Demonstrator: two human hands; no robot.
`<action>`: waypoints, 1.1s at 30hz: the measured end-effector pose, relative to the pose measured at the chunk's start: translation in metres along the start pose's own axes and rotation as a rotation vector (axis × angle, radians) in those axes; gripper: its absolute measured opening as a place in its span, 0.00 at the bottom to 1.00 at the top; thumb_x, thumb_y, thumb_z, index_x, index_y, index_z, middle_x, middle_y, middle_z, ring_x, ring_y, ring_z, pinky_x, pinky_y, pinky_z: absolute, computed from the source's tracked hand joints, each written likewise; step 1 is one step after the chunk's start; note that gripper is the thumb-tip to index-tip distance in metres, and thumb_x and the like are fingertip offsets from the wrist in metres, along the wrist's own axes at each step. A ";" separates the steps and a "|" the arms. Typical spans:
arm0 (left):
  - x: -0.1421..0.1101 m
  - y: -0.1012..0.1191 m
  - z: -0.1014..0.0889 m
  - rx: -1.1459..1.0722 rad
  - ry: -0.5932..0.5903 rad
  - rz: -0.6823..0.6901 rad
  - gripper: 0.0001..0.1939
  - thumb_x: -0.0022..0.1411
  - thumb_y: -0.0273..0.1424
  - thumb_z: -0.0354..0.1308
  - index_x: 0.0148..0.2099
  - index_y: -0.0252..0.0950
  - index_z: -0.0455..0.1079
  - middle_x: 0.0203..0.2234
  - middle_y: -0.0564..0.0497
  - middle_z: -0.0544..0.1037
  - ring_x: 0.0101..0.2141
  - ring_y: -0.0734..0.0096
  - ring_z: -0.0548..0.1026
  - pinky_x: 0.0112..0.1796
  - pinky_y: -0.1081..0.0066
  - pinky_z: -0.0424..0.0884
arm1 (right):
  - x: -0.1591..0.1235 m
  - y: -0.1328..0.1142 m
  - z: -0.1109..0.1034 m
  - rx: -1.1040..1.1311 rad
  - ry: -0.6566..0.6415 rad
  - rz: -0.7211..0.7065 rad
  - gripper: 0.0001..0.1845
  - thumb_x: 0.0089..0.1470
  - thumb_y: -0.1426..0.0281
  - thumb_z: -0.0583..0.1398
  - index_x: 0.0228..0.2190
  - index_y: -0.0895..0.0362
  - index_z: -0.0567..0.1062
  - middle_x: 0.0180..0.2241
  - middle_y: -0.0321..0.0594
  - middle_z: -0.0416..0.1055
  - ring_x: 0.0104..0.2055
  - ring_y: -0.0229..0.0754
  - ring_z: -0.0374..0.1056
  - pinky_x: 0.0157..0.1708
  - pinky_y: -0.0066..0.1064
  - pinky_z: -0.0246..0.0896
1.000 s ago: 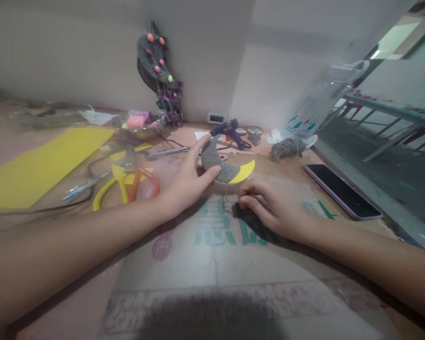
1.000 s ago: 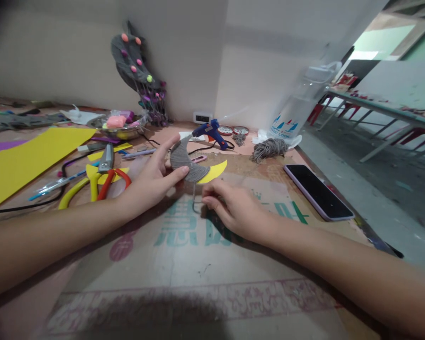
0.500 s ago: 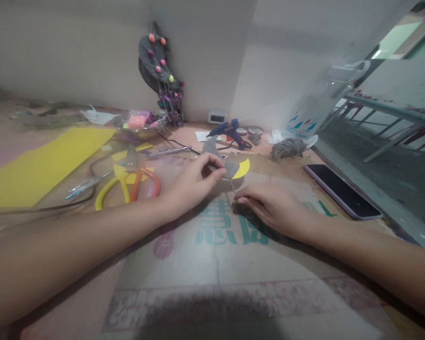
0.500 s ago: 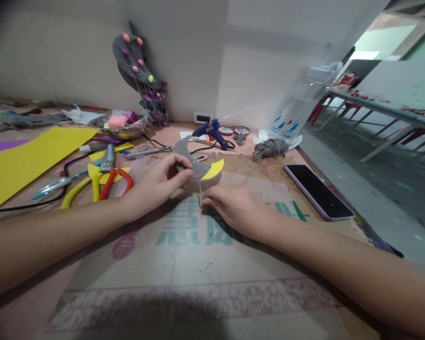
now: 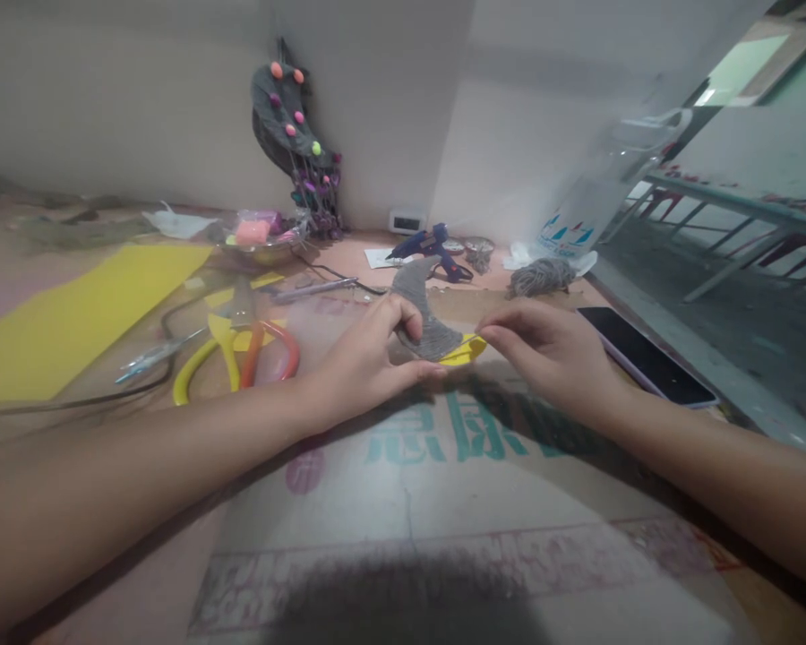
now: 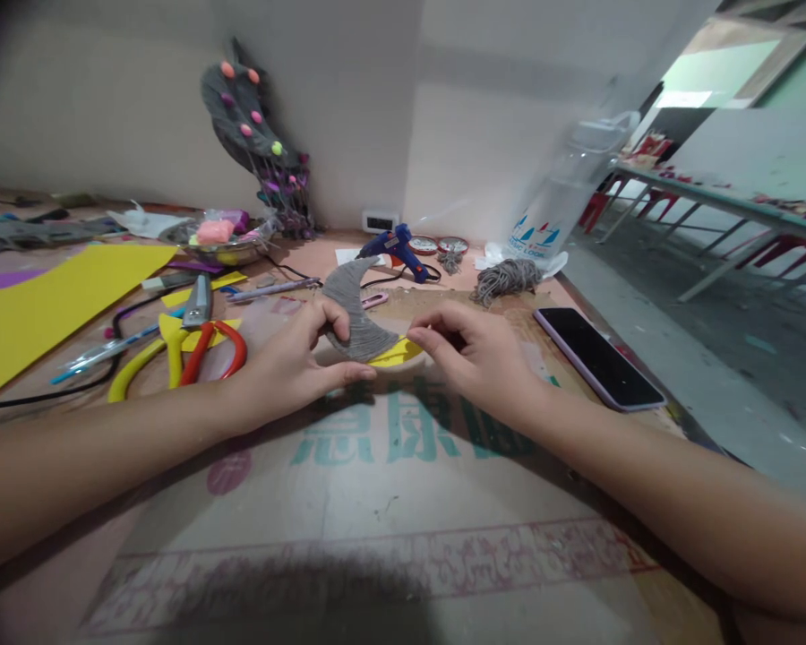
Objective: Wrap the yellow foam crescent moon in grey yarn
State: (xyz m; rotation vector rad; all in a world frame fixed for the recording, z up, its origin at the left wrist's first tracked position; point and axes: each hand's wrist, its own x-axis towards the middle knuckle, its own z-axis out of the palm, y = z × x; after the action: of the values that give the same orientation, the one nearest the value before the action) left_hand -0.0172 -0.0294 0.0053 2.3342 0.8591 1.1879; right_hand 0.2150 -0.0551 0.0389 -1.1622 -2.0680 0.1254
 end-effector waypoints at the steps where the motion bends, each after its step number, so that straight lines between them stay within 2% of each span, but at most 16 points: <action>1: 0.000 0.000 0.000 0.000 0.002 0.017 0.18 0.57 0.34 0.69 0.38 0.39 0.59 0.35 0.53 0.69 0.36 0.70 0.67 0.37 0.70 0.65 | 0.001 0.003 0.001 0.034 -0.010 0.033 0.07 0.58 0.67 0.61 0.30 0.54 0.77 0.27 0.37 0.76 0.27 0.38 0.70 0.27 0.29 0.62; 4: -0.001 0.000 -0.001 -0.007 0.006 0.043 0.19 0.56 0.35 0.70 0.37 0.38 0.60 0.34 0.54 0.69 0.35 0.71 0.67 0.36 0.71 0.64 | 0.003 0.010 0.004 0.149 -0.087 0.136 0.07 0.56 0.65 0.62 0.30 0.55 0.76 0.26 0.37 0.75 0.27 0.38 0.68 0.26 0.28 0.62; 7: -0.002 0.000 -0.002 -0.022 0.000 0.038 0.19 0.56 0.36 0.70 0.37 0.38 0.60 0.33 0.55 0.68 0.33 0.72 0.66 0.35 0.71 0.64 | 0.004 0.013 0.004 0.215 -0.177 0.232 0.09 0.55 0.63 0.63 0.35 0.55 0.78 0.27 0.37 0.75 0.25 0.37 0.67 0.24 0.27 0.59; 13: -0.002 0.001 -0.003 0.021 0.003 0.028 0.20 0.55 0.34 0.71 0.36 0.39 0.60 0.33 0.55 0.69 0.33 0.72 0.66 0.35 0.71 0.64 | 0.008 0.013 0.000 0.294 -0.346 0.319 0.15 0.55 0.62 0.62 0.41 0.57 0.81 0.30 0.41 0.76 0.26 0.37 0.65 0.22 0.27 0.55; 18: -0.002 0.002 -0.003 0.007 -0.019 0.030 0.20 0.55 0.34 0.71 0.36 0.39 0.59 0.33 0.55 0.68 0.33 0.72 0.65 0.35 0.71 0.64 | 0.013 0.022 -0.003 0.406 -0.493 0.389 0.19 0.53 0.59 0.63 0.43 0.56 0.81 0.22 0.35 0.72 0.21 0.34 0.59 0.19 0.26 0.50; 24: -0.001 0.004 -0.005 -0.014 -0.077 0.010 0.20 0.55 0.34 0.71 0.35 0.39 0.59 0.32 0.56 0.67 0.31 0.73 0.64 0.34 0.71 0.63 | 0.016 0.021 -0.002 0.351 -0.441 0.369 0.13 0.51 0.59 0.63 0.30 0.55 0.81 0.29 0.39 0.78 0.28 0.38 0.68 0.27 0.29 0.61; 29: -0.001 0.003 -0.005 -0.039 -0.098 -0.006 0.21 0.54 0.36 0.71 0.34 0.39 0.59 0.32 0.55 0.68 0.31 0.73 0.64 0.33 0.71 0.63 | 0.015 0.016 0.000 0.311 -0.386 0.392 0.13 0.51 0.59 0.63 0.29 0.56 0.80 0.27 0.39 0.77 0.28 0.40 0.69 0.29 0.31 0.63; 33: -0.001 0.000 -0.005 -0.086 -0.103 0.010 0.27 0.48 0.43 0.74 0.34 0.39 0.59 0.32 0.55 0.68 0.32 0.72 0.64 0.33 0.71 0.63 | 0.015 0.017 0.002 0.320 -0.335 0.379 0.12 0.51 0.60 0.63 0.28 0.56 0.79 0.29 0.40 0.78 0.32 0.41 0.71 0.33 0.31 0.65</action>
State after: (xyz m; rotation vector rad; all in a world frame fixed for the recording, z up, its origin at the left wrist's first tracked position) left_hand -0.0217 -0.0295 0.0081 2.3107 0.7470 1.0768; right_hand 0.2214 -0.0335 0.0388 -1.3830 -1.9802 0.8520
